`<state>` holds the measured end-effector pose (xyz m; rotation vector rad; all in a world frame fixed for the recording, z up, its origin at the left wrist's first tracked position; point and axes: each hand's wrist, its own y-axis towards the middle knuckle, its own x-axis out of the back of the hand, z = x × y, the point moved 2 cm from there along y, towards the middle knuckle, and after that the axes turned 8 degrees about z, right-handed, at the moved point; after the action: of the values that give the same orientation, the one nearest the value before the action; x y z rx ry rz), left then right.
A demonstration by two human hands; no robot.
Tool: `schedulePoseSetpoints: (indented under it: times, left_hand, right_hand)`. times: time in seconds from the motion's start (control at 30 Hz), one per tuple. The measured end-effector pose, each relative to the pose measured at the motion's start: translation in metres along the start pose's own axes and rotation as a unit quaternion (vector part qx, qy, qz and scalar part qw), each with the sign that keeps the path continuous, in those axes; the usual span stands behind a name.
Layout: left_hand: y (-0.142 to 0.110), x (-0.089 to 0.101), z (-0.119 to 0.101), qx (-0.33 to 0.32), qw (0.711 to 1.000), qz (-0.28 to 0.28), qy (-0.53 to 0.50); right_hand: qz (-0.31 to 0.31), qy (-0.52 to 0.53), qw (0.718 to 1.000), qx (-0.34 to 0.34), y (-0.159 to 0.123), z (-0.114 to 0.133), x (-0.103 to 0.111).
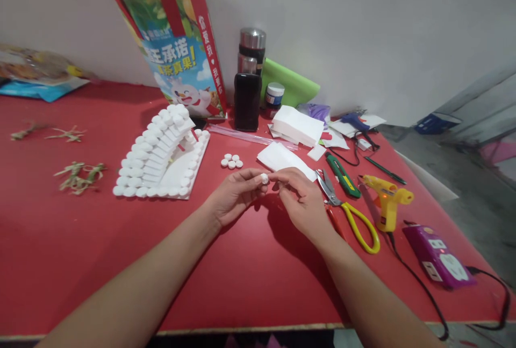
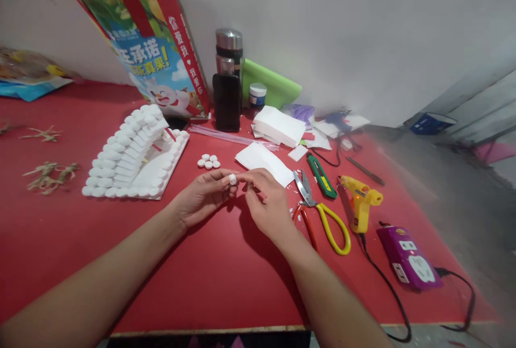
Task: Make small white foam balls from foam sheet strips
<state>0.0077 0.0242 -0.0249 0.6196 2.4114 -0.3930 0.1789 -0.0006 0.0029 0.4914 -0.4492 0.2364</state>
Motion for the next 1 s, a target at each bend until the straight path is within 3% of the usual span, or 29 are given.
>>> schedulePoseSetpoints:
  times: [0.5, 0.7, 1.0]
  left_hand:
    - [0.0025, 0.0031, 0.0009, -0.024, 0.999, -0.046, -0.006]
    - [0.0022, 0.0019, 0.0007, -0.023, 1.0, -0.016, -0.004]
    - [0.0013, 0.0005, 0.0023, -0.021, 1.0, 0.01, 0.009]
  right_hand:
    - [0.002, -0.089, 0.991, 0.098, -0.0041, -0.0029, -0.0027]
    - [-0.052, -0.037, 0.997, 0.032, -0.0023, -0.0026, 0.0013]
    - [-0.044, 0.051, 0.997, -0.043, -0.001, -0.0028, -0.0008]
